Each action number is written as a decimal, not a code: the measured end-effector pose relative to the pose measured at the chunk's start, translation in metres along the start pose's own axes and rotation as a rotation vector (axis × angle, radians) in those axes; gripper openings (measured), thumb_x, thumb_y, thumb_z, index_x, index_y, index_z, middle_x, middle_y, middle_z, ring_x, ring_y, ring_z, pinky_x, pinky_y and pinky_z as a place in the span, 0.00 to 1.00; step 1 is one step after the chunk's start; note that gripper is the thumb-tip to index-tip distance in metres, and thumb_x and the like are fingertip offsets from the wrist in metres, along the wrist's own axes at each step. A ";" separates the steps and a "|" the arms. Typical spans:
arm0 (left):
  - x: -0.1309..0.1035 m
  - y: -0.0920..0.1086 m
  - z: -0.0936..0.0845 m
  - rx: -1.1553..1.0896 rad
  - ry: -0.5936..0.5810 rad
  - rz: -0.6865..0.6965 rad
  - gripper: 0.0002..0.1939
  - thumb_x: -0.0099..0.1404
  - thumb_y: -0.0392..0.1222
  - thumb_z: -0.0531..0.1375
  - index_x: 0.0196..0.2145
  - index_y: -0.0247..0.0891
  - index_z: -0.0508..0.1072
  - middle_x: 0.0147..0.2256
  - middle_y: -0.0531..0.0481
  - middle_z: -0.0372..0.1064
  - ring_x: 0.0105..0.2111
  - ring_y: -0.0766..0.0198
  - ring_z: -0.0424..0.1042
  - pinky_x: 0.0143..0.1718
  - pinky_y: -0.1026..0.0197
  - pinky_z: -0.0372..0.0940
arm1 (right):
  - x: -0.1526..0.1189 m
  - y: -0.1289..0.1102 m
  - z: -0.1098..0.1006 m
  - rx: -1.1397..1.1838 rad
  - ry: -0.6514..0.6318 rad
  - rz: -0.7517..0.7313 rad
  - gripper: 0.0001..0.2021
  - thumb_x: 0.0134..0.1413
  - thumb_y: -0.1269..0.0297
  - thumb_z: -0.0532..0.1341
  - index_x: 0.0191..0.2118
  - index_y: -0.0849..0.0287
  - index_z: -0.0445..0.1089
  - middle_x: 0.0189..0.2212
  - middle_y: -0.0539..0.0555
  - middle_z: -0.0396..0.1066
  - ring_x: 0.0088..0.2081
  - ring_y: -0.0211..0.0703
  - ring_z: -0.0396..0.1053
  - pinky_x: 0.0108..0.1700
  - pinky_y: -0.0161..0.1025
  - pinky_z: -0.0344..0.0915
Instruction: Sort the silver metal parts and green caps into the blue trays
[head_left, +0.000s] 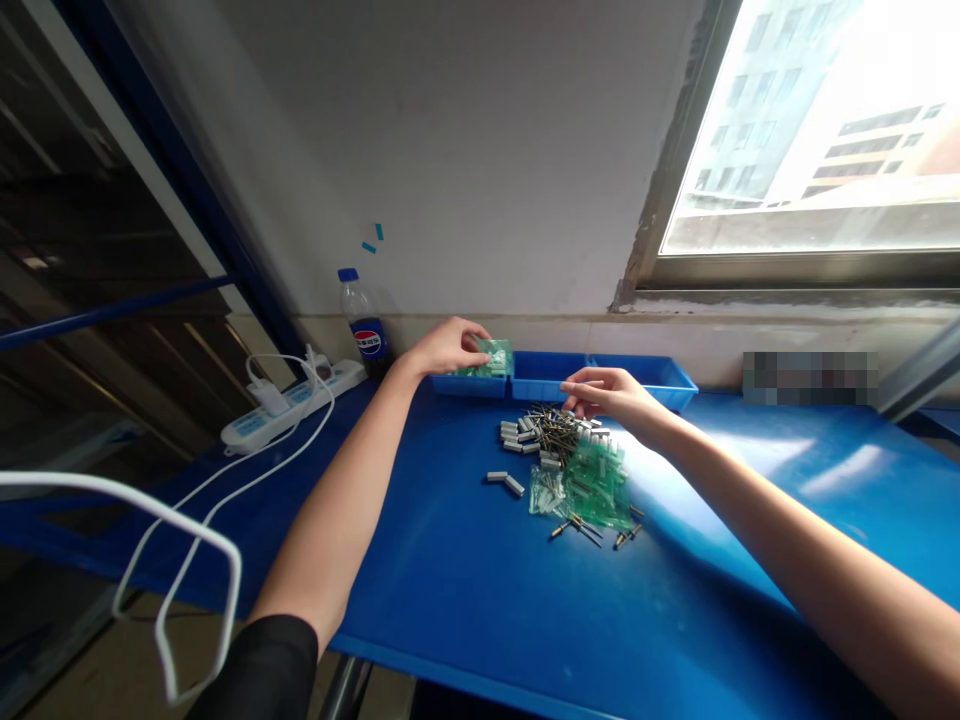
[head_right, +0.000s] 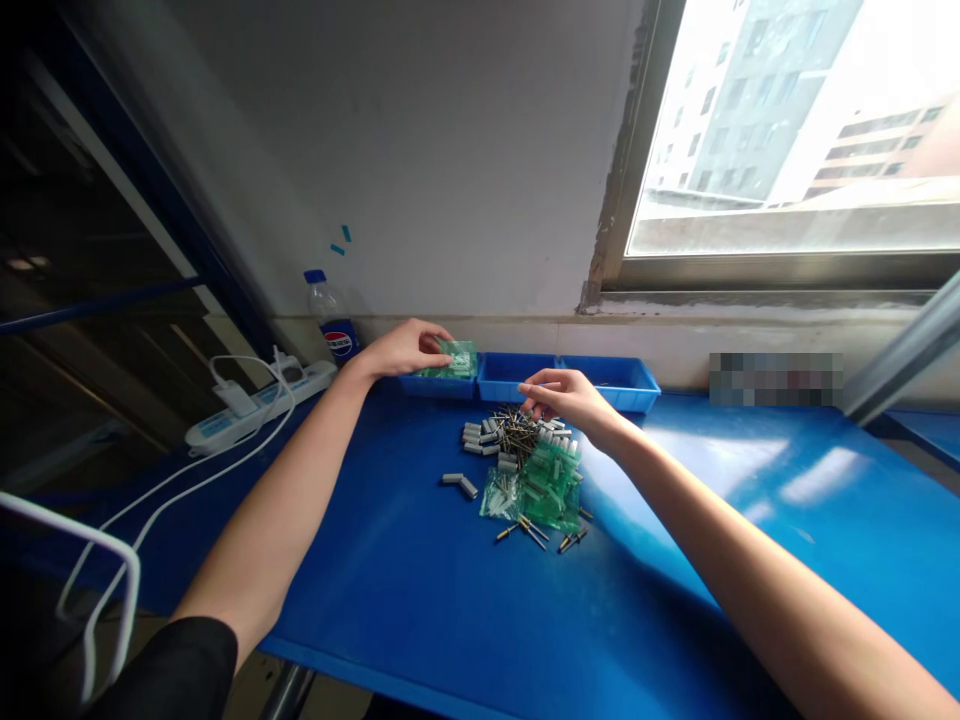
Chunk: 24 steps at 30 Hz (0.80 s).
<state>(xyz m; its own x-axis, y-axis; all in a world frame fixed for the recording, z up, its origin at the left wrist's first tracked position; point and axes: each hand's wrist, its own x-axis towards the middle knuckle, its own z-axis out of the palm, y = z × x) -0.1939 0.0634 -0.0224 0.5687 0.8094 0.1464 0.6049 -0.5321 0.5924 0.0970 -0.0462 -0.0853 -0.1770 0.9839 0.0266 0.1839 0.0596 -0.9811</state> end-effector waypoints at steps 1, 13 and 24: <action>0.000 -0.007 -0.003 0.059 0.120 -0.036 0.22 0.60 0.46 0.70 0.50 0.31 0.79 0.36 0.42 0.81 0.35 0.59 0.79 0.37 0.62 0.70 | 0.000 0.000 0.000 -0.002 0.006 0.005 0.25 0.49 0.42 0.73 0.39 0.61 0.76 0.33 0.57 0.79 0.30 0.39 0.72 0.33 0.37 0.68; -0.014 0.048 0.027 0.198 -0.627 0.042 0.21 0.51 0.53 0.73 0.40 0.40 0.81 0.37 0.49 0.82 0.36 0.60 0.78 0.36 0.65 0.67 | -0.014 -0.026 -0.025 -0.792 -0.287 -0.079 0.20 0.46 0.43 0.72 0.34 0.55 0.77 0.30 0.53 0.78 0.32 0.46 0.73 0.31 0.39 0.64; -0.028 0.090 0.087 0.415 -0.818 -0.254 0.29 0.30 0.44 0.81 0.21 0.37 0.66 0.20 0.49 0.73 0.22 0.56 0.75 0.25 0.60 0.69 | -0.029 -0.041 -0.013 -1.155 -0.404 0.091 0.26 0.35 0.42 0.76 0.35 0.54 0.72 0.33 0.54 0.75 0.35 0.50 0.72 0.29 0.40 0.59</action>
<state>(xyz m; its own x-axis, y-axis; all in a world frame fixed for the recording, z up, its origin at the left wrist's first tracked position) -0.1069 -0.0284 -0.0422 0.5117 0.5720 -0.6411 0.8242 -0.5376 0.1782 0.1072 -0.0746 -0.0436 -0.3679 0.8816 -0.2958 0.9238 0.3101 -0.2246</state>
